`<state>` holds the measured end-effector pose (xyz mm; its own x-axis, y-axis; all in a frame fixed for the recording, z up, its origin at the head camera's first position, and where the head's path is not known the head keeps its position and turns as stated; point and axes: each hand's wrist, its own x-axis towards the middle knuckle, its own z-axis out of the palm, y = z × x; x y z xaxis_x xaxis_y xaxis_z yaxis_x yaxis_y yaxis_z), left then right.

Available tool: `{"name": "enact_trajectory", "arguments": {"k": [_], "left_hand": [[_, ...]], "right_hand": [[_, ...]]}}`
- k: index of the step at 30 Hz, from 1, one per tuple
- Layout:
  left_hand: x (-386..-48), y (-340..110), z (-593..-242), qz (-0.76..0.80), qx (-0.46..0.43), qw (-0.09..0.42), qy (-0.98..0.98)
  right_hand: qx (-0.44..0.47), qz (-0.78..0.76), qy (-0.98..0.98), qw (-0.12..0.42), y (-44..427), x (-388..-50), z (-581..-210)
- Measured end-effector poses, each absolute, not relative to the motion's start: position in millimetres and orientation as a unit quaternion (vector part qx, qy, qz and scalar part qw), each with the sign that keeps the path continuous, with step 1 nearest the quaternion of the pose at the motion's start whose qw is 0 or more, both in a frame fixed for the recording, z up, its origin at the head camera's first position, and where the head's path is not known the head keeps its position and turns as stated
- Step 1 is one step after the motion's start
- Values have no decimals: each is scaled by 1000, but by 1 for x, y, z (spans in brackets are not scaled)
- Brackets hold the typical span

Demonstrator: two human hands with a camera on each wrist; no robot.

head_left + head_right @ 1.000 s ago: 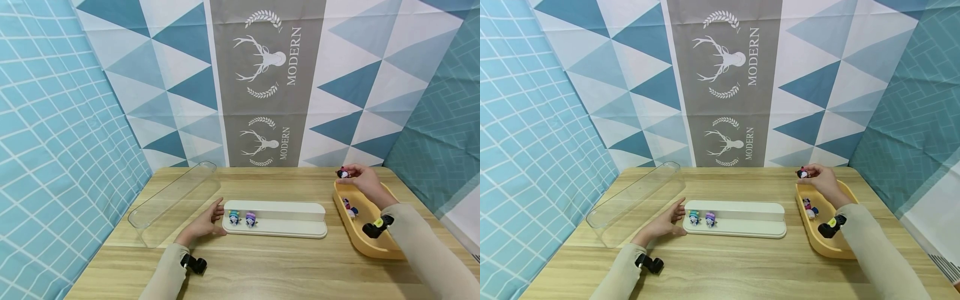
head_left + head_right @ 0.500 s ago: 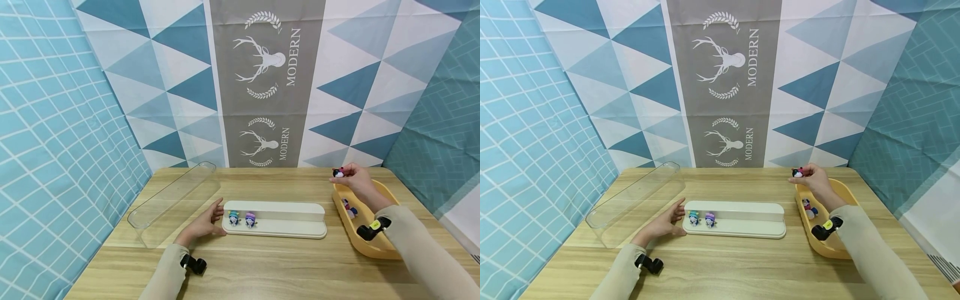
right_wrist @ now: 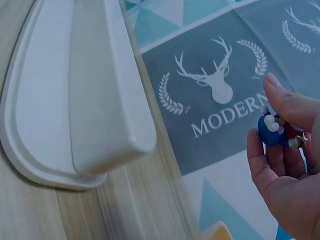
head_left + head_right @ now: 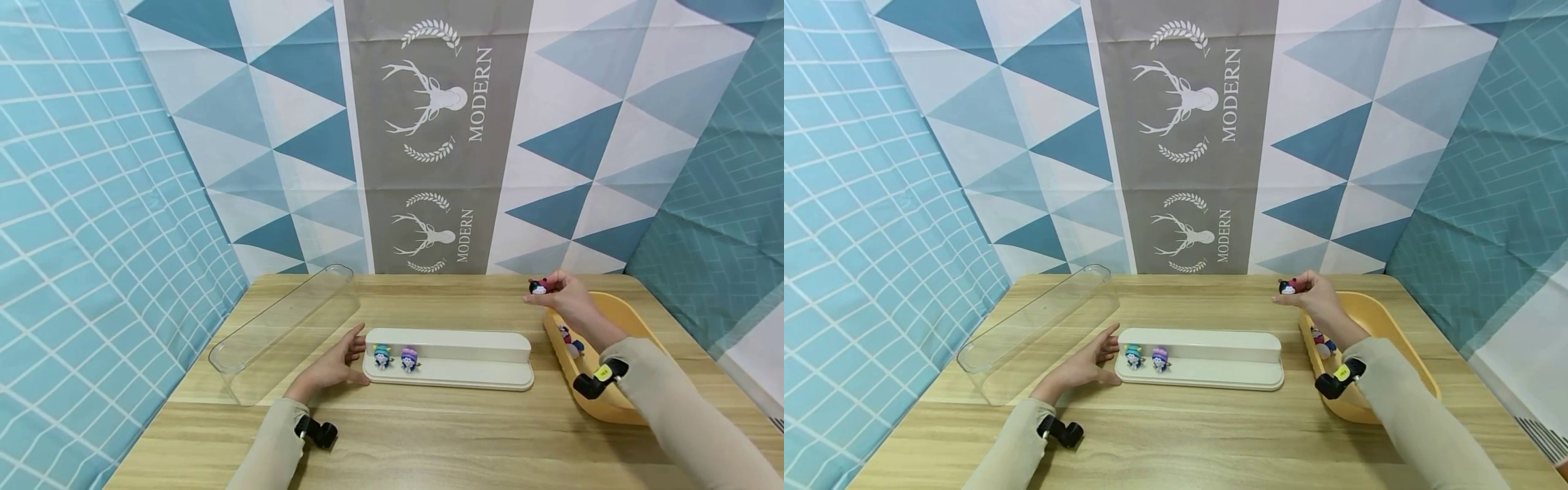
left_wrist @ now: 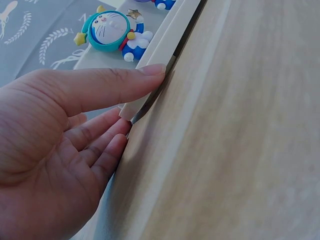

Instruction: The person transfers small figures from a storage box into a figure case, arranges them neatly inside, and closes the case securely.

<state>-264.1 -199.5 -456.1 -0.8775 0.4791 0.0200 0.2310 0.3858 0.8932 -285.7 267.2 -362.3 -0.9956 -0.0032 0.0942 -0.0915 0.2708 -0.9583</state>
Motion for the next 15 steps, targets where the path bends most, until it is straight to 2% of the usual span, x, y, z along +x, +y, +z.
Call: {"name": "enact_trajectory", "arguments": {"k": [15], "left_hand": [[-264, -199, -455, 508, 214, 120, 825]], "right_hand": [[32, 567, -821, 60, 245, -280, -371]]}}
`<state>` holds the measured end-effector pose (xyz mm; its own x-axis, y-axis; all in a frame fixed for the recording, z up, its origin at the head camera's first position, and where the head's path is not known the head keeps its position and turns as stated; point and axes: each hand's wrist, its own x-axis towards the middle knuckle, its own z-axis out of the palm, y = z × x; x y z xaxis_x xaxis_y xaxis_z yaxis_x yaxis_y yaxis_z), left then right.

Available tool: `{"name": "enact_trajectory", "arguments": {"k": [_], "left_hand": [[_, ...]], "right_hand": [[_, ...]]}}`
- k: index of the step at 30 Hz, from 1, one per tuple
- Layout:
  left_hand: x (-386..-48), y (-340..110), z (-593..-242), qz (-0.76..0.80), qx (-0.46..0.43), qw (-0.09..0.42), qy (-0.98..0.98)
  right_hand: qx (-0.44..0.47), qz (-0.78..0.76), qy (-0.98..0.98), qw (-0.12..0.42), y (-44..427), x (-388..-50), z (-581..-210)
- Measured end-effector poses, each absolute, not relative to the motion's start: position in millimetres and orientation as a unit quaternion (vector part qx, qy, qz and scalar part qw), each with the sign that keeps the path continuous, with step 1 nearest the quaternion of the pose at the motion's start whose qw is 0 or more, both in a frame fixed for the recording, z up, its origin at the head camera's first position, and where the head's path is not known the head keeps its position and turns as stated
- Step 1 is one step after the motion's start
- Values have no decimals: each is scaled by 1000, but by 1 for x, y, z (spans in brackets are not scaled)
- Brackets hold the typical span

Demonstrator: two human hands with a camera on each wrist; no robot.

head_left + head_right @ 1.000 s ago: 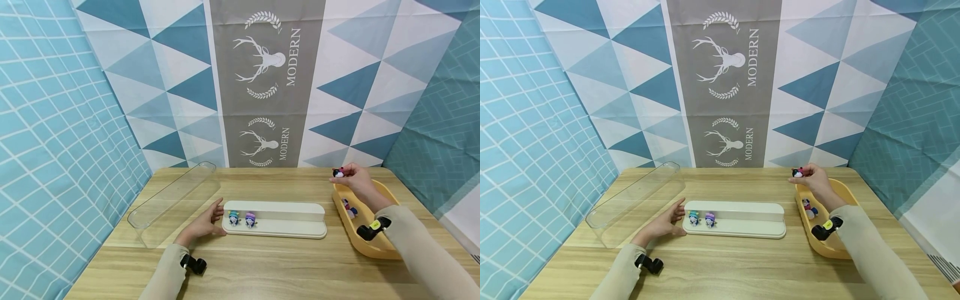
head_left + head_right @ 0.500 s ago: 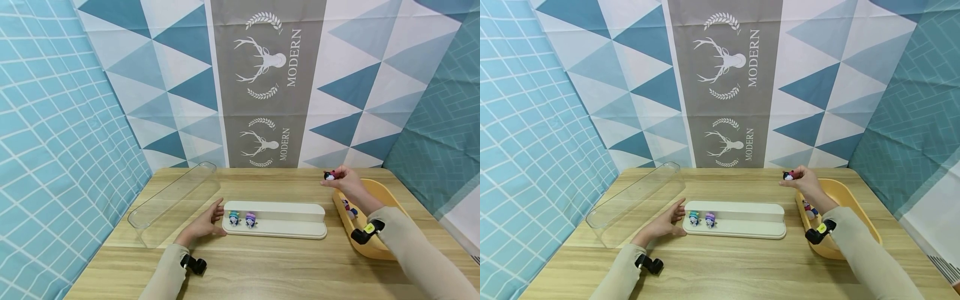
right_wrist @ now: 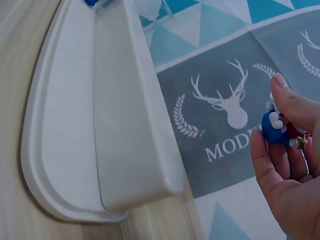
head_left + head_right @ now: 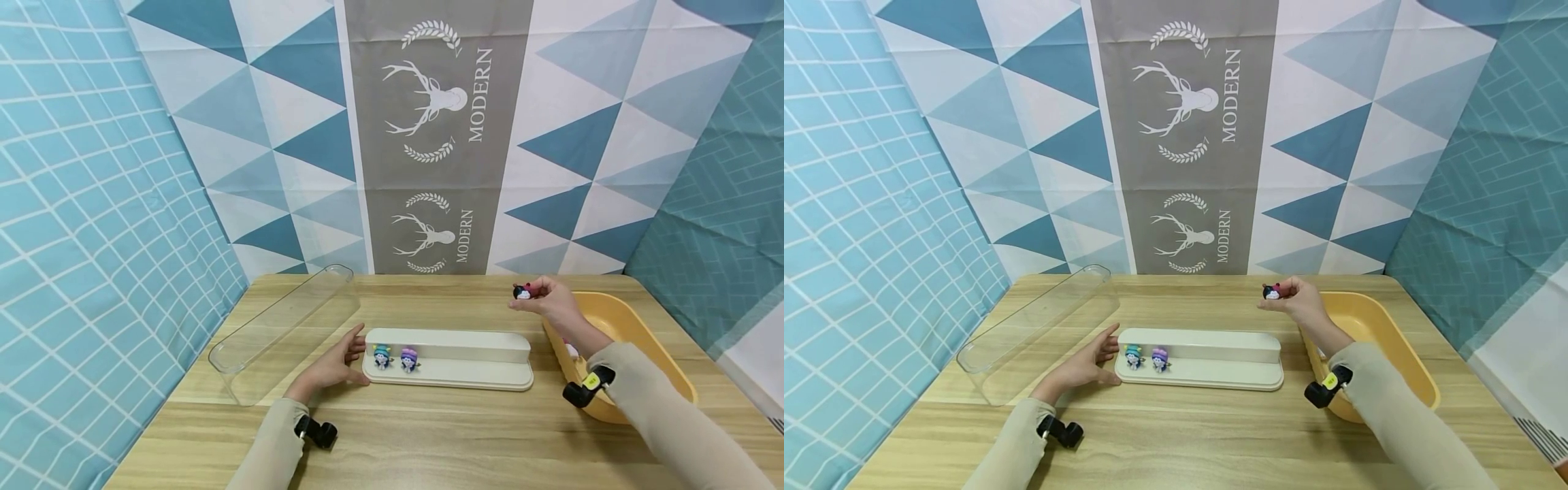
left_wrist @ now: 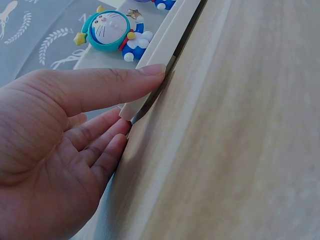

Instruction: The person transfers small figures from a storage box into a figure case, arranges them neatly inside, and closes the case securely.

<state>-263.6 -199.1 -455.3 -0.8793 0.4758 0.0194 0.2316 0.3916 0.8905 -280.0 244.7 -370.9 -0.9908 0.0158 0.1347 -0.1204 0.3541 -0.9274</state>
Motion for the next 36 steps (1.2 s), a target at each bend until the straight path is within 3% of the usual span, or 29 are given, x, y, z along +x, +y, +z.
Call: {"name": "enact_trajectory", "arguments": {"k": [36], "left_hand": [[-262, -199, -455, 506, 217, 117, 827]], "right_hand": [[46, 660, -750, 23, 175, -256, -394]]}}
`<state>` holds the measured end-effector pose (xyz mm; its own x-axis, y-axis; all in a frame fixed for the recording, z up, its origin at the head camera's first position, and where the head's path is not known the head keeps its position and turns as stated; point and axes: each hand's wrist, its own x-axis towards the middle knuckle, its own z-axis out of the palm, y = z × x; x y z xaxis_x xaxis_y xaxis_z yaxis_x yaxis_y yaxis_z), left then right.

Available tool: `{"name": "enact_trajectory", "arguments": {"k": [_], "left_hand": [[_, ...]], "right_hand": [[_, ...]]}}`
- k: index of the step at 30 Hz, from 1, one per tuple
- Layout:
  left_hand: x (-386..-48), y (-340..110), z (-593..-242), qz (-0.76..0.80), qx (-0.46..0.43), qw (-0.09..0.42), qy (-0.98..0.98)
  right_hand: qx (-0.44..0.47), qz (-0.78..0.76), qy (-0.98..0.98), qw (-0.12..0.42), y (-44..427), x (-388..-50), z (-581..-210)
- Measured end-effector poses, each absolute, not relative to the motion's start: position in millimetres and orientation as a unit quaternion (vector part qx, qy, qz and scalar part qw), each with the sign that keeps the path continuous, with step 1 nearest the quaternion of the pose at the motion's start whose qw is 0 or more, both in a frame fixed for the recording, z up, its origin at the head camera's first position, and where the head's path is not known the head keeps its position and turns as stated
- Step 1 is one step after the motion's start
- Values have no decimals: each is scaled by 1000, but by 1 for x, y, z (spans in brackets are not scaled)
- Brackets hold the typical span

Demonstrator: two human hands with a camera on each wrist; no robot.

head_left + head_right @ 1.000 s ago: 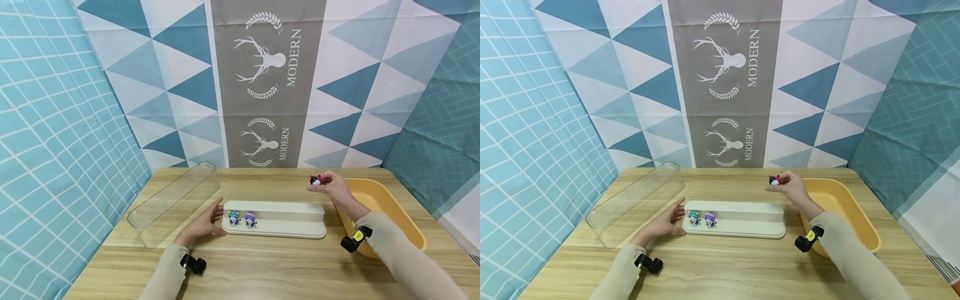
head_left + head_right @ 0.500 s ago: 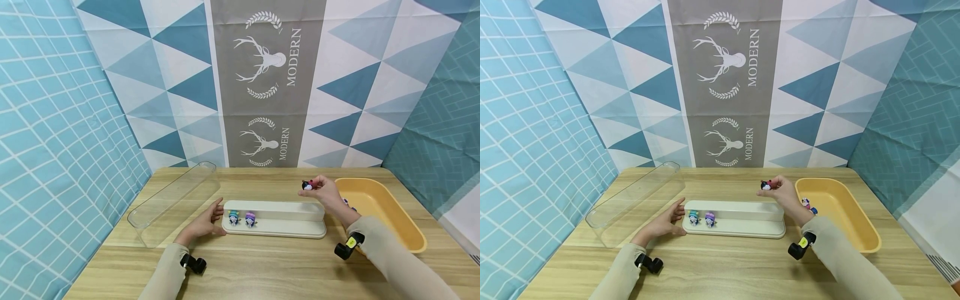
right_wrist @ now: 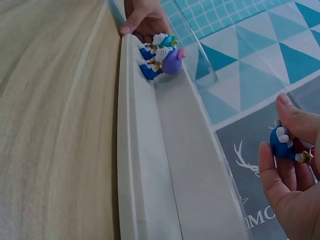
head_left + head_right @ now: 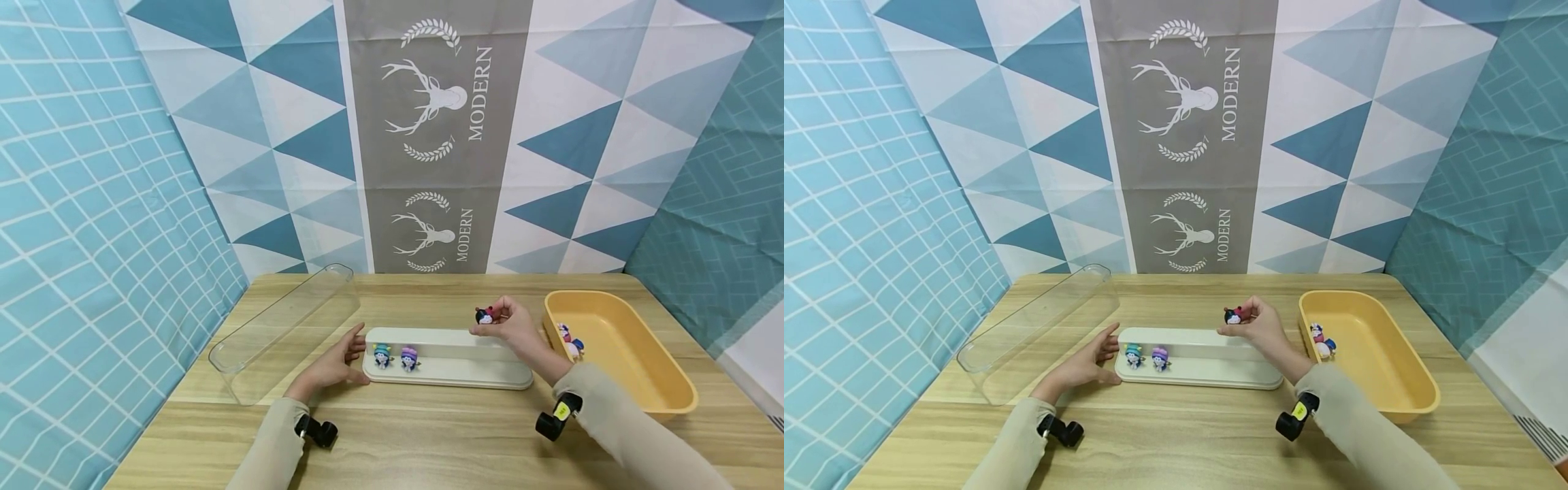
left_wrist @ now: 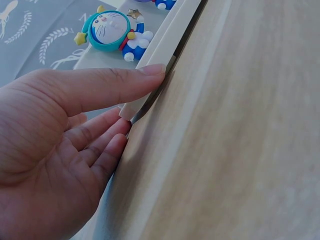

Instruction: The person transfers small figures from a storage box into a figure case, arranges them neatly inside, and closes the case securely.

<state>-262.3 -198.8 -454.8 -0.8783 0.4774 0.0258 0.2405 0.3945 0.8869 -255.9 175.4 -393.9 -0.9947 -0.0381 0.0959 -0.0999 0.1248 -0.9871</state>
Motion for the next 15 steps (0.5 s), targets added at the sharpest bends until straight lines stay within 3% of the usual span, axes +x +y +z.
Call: {"name": "enact_trajectory", "arguments": {"k": [15], "left_hand": [[-264, -200, -455, 515, 212, 121, 822]], "right_hand": [[53, 671, -739, 29, 155, -246, -410]]}}
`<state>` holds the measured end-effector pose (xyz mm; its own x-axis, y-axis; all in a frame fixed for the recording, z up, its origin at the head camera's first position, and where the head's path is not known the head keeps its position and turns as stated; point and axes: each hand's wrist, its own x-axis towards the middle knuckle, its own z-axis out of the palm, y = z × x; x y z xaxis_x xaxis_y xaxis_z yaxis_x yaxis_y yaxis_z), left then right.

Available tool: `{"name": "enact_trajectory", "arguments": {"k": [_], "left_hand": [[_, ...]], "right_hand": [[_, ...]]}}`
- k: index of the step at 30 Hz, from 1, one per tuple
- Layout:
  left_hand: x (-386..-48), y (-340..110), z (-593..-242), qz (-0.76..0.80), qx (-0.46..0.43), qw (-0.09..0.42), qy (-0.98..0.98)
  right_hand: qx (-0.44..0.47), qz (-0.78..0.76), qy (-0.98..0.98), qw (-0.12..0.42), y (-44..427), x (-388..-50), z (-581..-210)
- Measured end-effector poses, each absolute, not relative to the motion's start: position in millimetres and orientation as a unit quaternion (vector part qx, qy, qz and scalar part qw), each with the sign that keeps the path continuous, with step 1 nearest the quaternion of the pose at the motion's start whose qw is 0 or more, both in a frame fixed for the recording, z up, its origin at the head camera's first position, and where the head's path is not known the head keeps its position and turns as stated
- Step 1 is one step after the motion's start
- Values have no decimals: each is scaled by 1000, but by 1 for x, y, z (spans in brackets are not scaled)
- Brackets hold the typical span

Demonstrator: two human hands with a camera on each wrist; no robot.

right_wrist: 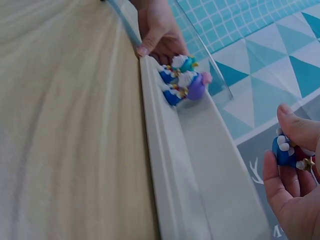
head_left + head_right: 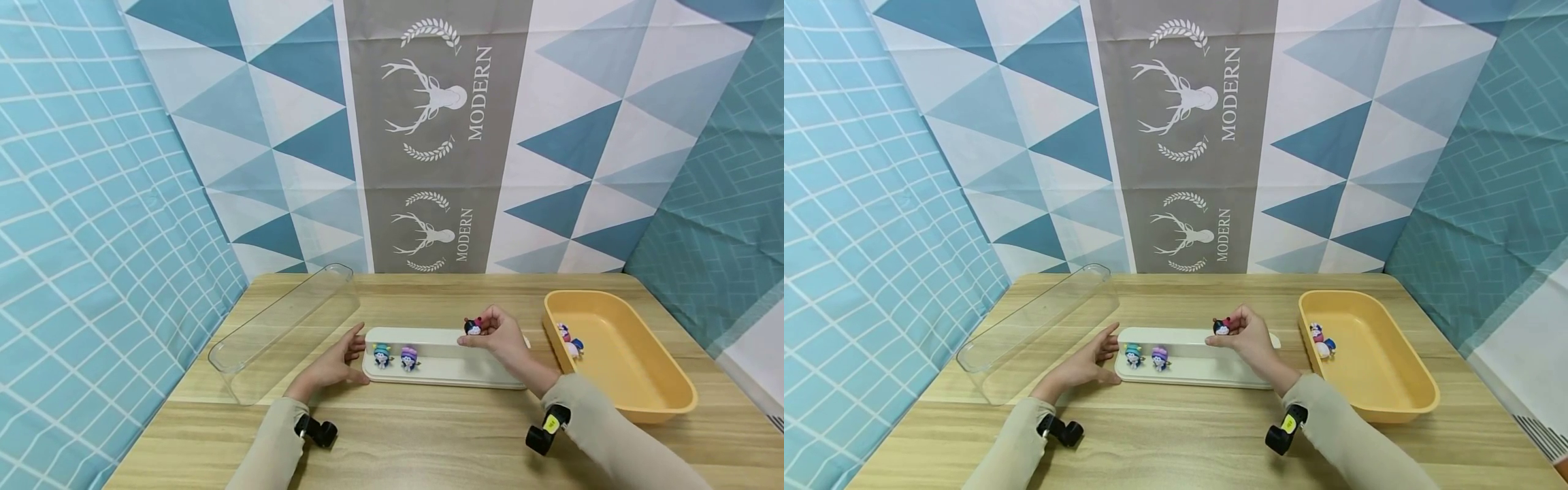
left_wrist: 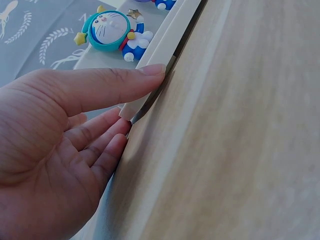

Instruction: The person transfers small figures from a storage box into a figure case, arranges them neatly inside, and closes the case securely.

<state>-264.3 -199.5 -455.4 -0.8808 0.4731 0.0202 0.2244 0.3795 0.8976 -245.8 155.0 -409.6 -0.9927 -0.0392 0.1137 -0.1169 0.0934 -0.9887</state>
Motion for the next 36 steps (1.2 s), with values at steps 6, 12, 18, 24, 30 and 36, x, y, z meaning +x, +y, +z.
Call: {"name": "enact_trajectory", "arguments": {"k": [6, 12, 18, 24, 30, 36], "left_hand": [[-264, -199, -455, 515, 211, 121, 822], [-264, -199, -456, 518, 212, 124, 819], [-264, -199, -456, 514, 214, 123, 822], [-264, -198, -455, 509, 209, 120, 827], [-265, -198, -456, 509, 212, 120, 825], [-264, -199, -457, 508, 215, 119, 826]], "right_hand": [[60, 682, -728, 29, 146, -241, -416], [74, 683, -726, 35, 140, -240, -424], [116, 663, -737, 55, 138, -236, -429], [136, 651, -744, 68, 137, -234, -429], [134, 640, -754, 61, 136, -231, -429], [130, 641, -755, 43, 134, -230, -429]]}}
